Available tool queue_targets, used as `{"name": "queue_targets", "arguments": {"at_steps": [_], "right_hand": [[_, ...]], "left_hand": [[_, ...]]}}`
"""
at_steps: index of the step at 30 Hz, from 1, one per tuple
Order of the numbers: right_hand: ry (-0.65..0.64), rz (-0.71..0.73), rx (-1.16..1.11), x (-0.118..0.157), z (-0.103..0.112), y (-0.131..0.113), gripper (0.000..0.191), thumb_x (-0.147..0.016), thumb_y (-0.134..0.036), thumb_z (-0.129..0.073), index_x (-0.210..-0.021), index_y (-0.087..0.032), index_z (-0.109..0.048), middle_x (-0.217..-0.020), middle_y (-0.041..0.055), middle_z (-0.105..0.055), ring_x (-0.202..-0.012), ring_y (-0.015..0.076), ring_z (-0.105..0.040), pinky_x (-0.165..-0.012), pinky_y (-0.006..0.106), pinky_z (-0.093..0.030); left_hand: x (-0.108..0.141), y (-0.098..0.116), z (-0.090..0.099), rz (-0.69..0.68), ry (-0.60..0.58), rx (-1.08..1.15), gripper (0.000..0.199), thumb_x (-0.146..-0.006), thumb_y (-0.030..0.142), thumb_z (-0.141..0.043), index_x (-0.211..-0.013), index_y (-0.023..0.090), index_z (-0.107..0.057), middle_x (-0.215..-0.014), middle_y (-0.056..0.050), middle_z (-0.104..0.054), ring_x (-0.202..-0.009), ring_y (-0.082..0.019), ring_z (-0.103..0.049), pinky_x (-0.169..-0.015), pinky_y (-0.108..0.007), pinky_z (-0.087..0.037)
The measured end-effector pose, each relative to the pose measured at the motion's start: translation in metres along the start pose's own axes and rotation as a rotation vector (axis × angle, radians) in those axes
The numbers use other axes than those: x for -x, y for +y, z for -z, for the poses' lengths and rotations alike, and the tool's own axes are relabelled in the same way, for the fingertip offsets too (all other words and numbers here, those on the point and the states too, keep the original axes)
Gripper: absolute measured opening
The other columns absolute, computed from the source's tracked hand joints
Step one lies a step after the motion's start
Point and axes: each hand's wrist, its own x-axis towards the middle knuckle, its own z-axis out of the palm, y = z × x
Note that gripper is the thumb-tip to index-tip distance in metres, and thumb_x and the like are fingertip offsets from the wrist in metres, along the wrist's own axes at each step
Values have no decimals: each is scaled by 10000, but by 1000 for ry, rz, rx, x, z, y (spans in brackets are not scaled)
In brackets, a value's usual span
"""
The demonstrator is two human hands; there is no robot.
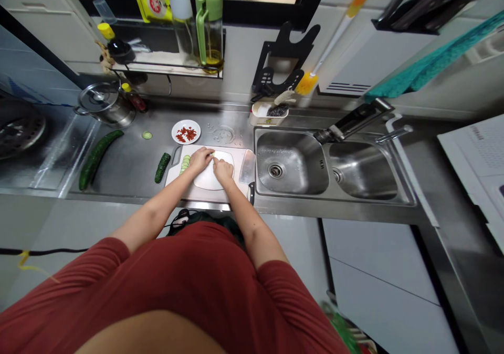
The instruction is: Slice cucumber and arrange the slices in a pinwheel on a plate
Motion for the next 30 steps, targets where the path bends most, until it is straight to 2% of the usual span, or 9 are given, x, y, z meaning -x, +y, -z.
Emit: {"name": "queue_targets", "arguments": {"at_steps": [20,30], "right_hand": [[-17,-27,-41,-1,5,-5,380,-1016,-282,-255,-1286,-256,-521,-1115,97,-638,-987,200,-615,-847,304,-433],[-6,-4,-56,-3,6,-3,370,-1005,-273,-289,-1286,-246,-529,-1090,98,-655,-985,221,-623,-840,323,-442]], "left_hand": [[2,1,0,5,6,14,389,-889,225,-499,-1268,242,-584,-1116,-92,-611,-1024,-231,-566,-870,-304,-419],[14,2,-2,-23,0,-74,303,-910,254,-468,-1142,252,-664,-1077,-95,-586,-1027,-236,-545,-818,-313,-425]]}}
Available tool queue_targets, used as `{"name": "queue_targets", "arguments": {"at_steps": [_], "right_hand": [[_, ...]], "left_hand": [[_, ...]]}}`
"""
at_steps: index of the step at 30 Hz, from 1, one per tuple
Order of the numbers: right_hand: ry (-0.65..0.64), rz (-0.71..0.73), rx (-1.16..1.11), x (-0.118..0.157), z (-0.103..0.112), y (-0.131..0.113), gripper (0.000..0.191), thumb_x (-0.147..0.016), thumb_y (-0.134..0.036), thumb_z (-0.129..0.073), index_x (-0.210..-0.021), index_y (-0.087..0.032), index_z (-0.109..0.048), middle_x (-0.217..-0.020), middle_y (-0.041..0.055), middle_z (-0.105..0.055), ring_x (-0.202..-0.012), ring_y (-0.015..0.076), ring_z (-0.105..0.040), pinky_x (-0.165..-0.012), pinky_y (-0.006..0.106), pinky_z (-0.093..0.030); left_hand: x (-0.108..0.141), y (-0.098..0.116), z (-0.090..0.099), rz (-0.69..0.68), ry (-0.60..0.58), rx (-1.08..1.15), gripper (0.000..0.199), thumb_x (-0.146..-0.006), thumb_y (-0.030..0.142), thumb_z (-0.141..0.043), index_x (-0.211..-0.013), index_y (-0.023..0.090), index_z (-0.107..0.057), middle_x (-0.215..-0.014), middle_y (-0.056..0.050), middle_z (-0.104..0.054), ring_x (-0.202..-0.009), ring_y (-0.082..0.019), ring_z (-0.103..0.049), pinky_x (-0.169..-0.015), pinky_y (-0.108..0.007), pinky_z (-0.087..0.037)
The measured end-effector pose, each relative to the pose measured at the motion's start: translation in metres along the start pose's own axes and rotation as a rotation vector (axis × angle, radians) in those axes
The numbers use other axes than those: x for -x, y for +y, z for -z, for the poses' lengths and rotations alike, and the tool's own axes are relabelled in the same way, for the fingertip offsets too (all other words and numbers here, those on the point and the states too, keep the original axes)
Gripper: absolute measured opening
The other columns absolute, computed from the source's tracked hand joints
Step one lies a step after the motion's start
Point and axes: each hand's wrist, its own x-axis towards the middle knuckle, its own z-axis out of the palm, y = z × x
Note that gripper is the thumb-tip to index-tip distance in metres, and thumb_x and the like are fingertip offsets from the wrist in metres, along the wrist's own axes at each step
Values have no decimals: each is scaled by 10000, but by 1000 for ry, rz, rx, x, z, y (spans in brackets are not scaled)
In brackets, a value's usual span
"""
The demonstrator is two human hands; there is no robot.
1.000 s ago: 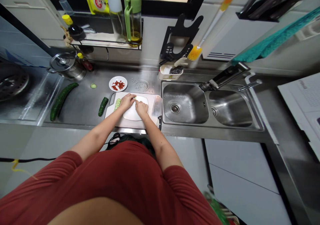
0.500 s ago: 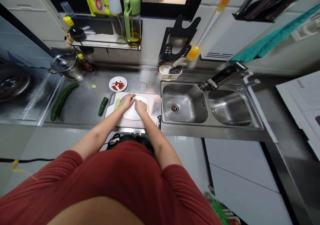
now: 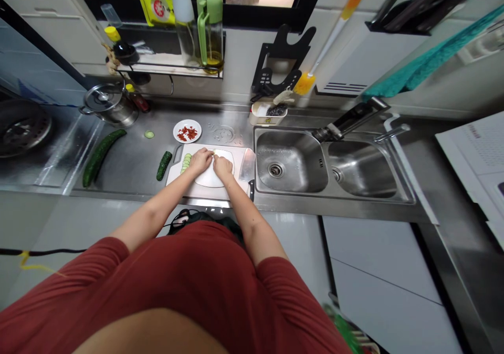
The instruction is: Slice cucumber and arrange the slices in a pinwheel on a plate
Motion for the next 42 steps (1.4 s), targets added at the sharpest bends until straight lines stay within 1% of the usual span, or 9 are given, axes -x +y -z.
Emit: {"name": "queue_targets", "arguments": {"at_steps": [3,6,12,18,24,30,34,37,42], "right_hand": [[-12,2,-14,1,5,0,376,-998,-276,-312,-1310,-247,-521,-1106,103,-655,-997,224,-620,-847,320,-439],[20,11,-59,8,8,1,399,-991,-282,-332,-1360,-266,-481,-1137,95,-651,-1001,219,-617,-850,311,-436],[70,28,-164,36,1,7,366,-977,-296,-351,-1261,-252,-578,-1134,72,-667,-1003,213,-616,-855,296,-434],[117,55,-250,58,-13,7,350,-967,-303,-376,-1224,-265,-612,-1131,41,-679,-1001,201,-619,-838,278,-442],[126,63,-287,68,-20,9,325,-959,-308,-397,-1170,-274,-642,-1092,31,-692,-986,194,-620,-813,265,-440],[149,72,-304,72,-26,11,318,-943,-286,-410,-1138,-268,-660,-1064,30,-702,-963,195,-627,-789,258,-438],[161,72,-326,75,-28,10,325,-943,-292,-407,-1129,-253,-670,-1027,35,-712,-937,196,-635,-778,254,-440],[168,66,-343,77,-29,10,331,-945,-294,-405,-1132,-244,-674,-998,35,-717,-921,195,-641,-780,252,-445],[177,60,-368,79,-30,10,335,-945,-297,-408,-1139,-243,-676,-1022,36,-718,-936,191,-644,-808,253,-451]], "left_hand": [[2,-1,-1,6,36,23,286,-899,259,-494,-1121,253,-675,-1066,-87,-598,-1005,-232,-556,-800,-313,-428],[9,-4,-3,29,126,95,277,-897,254,-500,-1107,237,-681,-1035,-78,-620,-968,-215,-573,-799,-304,-428],[45,-10,-15,122,289,254,248,-866,213,-527,-1041,192,-702,-895,-60,-645,-798,-180,-579,-781,-291,-427],[84,-9,-19,129,315,326,233,-870,235,-528,-1012,197,-708,-878,-52,-652,-748,-166,-565,-765,-283,-433],[103,-21,-12,156,362,291,243,-881,256,-514,-1023,198,-701,-928,-63,-664,-833,-187,-589,-801,-288,-434],[111,-38,-3,244,388,224,249,-877,245,-491,-1014,202,-693,-970,-66,-670,-906,-196,-598,-821,-286,-430],[118,-50,5,395,389,140,250,-861,278,-502,-1039,212,-666,-927,-64,-658,-908,-212,-593,-805,-300,-417],[124,-56,10,510,346,74,278,-826,339,-554,-1062,216,-633,-893,-56,-646,-898,-224,-589,-790,-311,-403],[127,-54,13,588,249,10,289,-791,445,-585,-976,229,-631,-911,-56,-654,-934,-254,-584,-846,-363,-373]]}}
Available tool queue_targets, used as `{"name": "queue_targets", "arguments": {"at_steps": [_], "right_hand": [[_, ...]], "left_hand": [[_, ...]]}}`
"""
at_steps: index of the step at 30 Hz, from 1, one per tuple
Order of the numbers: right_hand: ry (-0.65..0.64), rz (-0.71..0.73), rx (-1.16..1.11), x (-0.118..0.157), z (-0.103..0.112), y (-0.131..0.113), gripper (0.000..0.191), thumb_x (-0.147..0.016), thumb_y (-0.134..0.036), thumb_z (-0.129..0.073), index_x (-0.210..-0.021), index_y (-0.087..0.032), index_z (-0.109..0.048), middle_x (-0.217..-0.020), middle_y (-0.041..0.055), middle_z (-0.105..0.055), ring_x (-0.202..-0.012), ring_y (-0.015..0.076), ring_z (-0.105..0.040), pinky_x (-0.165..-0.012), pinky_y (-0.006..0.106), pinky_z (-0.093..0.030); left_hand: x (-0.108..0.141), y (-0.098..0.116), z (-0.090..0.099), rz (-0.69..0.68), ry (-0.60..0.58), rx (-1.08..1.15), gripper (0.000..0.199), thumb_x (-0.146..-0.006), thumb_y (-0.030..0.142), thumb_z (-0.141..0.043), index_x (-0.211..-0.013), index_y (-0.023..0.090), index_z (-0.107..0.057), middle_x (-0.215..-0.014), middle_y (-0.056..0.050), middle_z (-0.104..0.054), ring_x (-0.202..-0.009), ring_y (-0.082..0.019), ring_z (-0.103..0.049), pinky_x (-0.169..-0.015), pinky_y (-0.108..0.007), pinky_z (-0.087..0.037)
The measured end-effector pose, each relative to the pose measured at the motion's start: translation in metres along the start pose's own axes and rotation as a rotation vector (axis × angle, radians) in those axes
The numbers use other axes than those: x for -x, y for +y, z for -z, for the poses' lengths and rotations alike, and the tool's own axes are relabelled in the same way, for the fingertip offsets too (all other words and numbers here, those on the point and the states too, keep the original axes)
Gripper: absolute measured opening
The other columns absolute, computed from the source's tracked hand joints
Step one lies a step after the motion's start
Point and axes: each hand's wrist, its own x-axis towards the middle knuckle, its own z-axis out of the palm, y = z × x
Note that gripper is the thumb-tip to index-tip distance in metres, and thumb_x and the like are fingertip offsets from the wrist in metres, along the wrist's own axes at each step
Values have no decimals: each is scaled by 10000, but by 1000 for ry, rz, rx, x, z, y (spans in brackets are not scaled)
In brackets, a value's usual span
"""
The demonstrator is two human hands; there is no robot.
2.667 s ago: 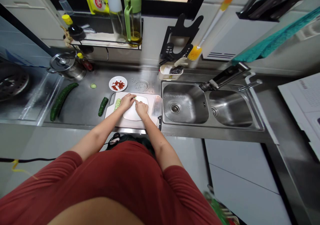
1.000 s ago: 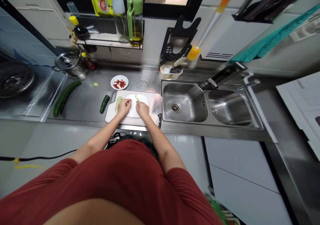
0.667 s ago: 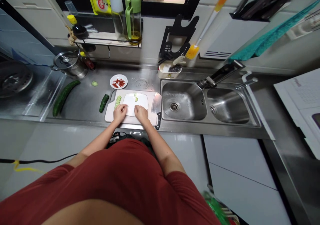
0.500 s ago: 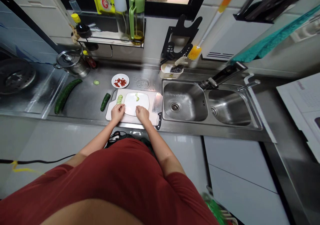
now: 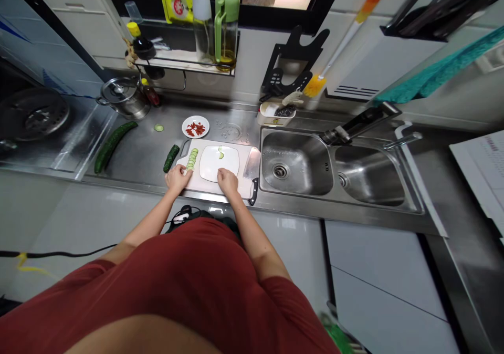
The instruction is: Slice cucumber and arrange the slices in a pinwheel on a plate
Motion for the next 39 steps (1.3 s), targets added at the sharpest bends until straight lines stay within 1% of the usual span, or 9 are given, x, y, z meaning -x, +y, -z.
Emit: {"name": "queue_targets", "arguments": {"at_steps": [4,13,18,21,23,27,30,34,39], "right_hand": [[12,-4,-20,1,1,0,336,-943,-291,-414,-1149,-239,-674,-1075,39,-711,-970,184,-643,-838,249,-451],[39,-19,-69,9,1,6,325,-942,-302,-422,-1116,-231,-687,-1054,37,-717,-962,182,-651,-847,261,-459],[41,-23,-108,11,2,6,327,-931,-302,-425,-1110,-227,-688,-1053,45,-714,-959,179,-648,-851,263,-459],[73,-30,-162,9,4,2,345,-919,-311,-419,-1127,-207,-675,-1041,56,-708,-920,185,-643,-849,280,-463],[123,-15,-223,6,6,-4,368,-906,-329,-434,-1170,-183,-647,-1028,67,-698,-876,185,-633,-843,294,-469],[190,71,-400,-3,12,-19,438,-892,-398,-475,-1244,-163,-586,-1058,88,-669,-902,188,-613,-827,299,-481],[160,85,-519,-7,18,-28,368,-896,-416,-465,-1131,-188,-631,-1079,84,-667,-932,188,-613,-794,290,-489],[131,72,-626,-7,24,-34,279,-875,-407,-474,-931,-194,-645,-915,43,-690,-846,176,-622,-787,287,-486],[117,23,-683,-5,28,-33,252,-820,-427,-530,-858,-197,-624,-813,24,-672,-762,169,-609,-742,286,-488]], "left_hand": [[1,3,-4,24,-20,-22,309,-784,474,-588,-966,228,-631,-961,-77,-656,-959,-272,-581,-863,-387,-365],[-1,3,-13,5,46,115,174,-762,345,-612,-879,216,-614,-904,-70,-663,-881,-247,-590,-758,-332,-382],[2,15,-11,103,69,311,113,-788,320,-600,-858,232,-611,-846,-30,-676,-795,-204,-588,-716,-298,-393],[-1,29,-7,86,60,535,158,-760,344,-644,-855,221,-617,-811,-11,-665,-707,-160,-570,-687,-271,-414],[-4,41,-3,37,7,715,192,-737,352,-670,-844,202,-618,-784,-5,-648,-662,-131,-553,-662,-252,-426],[-3,68,6,-119,-193,960,203,-698,322,-703,-808,170,-625,-771,-13,-636,-656,-111,-547,-669,-246,-444],[2,84,13,-203,-287,1033,212,-696,327,-716,-810,165,-639,-776,-22,-638,-689,-121,-557,-688,-258,-451],[8,90,18,-212,-346,1051,214,-696,334,-724,-796,161,-649,-762,-29,-642,-680,-125,-561,-696,-274,-459],[8,89,20,-177,-412,1052,244,-673,347,-746,-801,158,-658,-767,-33,-648,-681,-127,-569,-688,-271,-464]]}}
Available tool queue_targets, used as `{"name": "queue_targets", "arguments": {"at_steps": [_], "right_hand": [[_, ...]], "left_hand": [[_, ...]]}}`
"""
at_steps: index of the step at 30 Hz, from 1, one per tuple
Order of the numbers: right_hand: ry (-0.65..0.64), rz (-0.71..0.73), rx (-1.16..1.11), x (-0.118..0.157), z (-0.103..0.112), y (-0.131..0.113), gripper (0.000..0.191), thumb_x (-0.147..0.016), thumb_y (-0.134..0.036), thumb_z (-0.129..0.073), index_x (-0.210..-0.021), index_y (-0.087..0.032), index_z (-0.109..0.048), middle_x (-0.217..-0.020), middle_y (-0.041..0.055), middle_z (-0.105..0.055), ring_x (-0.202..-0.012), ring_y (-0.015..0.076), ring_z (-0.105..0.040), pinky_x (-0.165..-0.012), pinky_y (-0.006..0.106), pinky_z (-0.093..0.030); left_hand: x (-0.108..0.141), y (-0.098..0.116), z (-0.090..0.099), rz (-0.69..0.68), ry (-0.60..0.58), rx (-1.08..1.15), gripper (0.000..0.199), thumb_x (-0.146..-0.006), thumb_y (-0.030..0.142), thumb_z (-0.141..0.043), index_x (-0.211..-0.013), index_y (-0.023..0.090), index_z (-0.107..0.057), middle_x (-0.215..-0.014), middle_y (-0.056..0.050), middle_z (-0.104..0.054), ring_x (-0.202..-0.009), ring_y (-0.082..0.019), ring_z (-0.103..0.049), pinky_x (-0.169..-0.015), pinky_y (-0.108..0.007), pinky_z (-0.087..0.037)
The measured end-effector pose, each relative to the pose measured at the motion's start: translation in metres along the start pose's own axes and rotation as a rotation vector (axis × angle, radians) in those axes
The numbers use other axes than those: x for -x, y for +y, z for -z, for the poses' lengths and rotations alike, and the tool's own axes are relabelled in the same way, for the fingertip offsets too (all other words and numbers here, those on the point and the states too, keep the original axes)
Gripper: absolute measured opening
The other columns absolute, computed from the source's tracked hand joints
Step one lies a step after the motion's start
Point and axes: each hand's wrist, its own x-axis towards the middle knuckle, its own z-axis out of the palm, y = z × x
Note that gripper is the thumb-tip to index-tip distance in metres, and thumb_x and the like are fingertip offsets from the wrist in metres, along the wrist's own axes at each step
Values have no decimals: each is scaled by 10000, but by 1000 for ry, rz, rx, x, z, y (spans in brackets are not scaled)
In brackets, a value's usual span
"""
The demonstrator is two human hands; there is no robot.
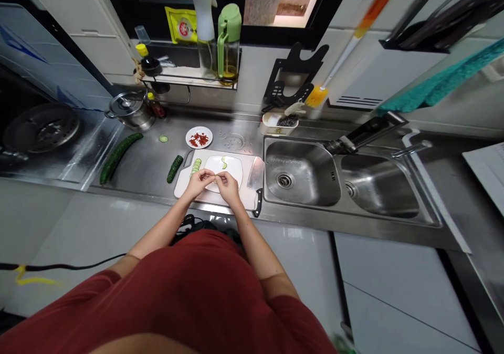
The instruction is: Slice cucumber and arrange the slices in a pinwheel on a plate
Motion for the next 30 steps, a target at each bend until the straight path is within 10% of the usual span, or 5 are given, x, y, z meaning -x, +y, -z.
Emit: {"name": "queue_targets", "arguments": {"at_steps": [9,16,30], "right_hand": [[-6,-109,-278,-20,6,-17,280,-740,-464,-603,-817,-194,-597,-709,-3,-612,-599,124,-539,-522,229,-441],[31,-76,-297,-27,11,-31,275,-736,-449,-623,-816,-186,-630,-841,25,-669,-777,144,-586,-668,254,-482],[-44,-21,-273,-28,19,-29,256,-765,-447,-605,-788,-193,-631,-798,11,-665,-788,153,-602,-730,283,-485]], "left_hand": [[0,14,1,236,54,217,378,-761,484,-684,-957,168,-615,-727,-16,-629,-545,-57,-510,-456,-156,-337],[2,22,3,536,-198,451,525,-778,685,-568,-874,169,-583,-665,-46,-632,-514,-81,-557,-430,-160,-387],[-15,44,-5,593,-177,656,229,-816,370,-671,-903,169,-605,-722,-23,-621,-536,-59,-550,-420,-142,-376]]}}
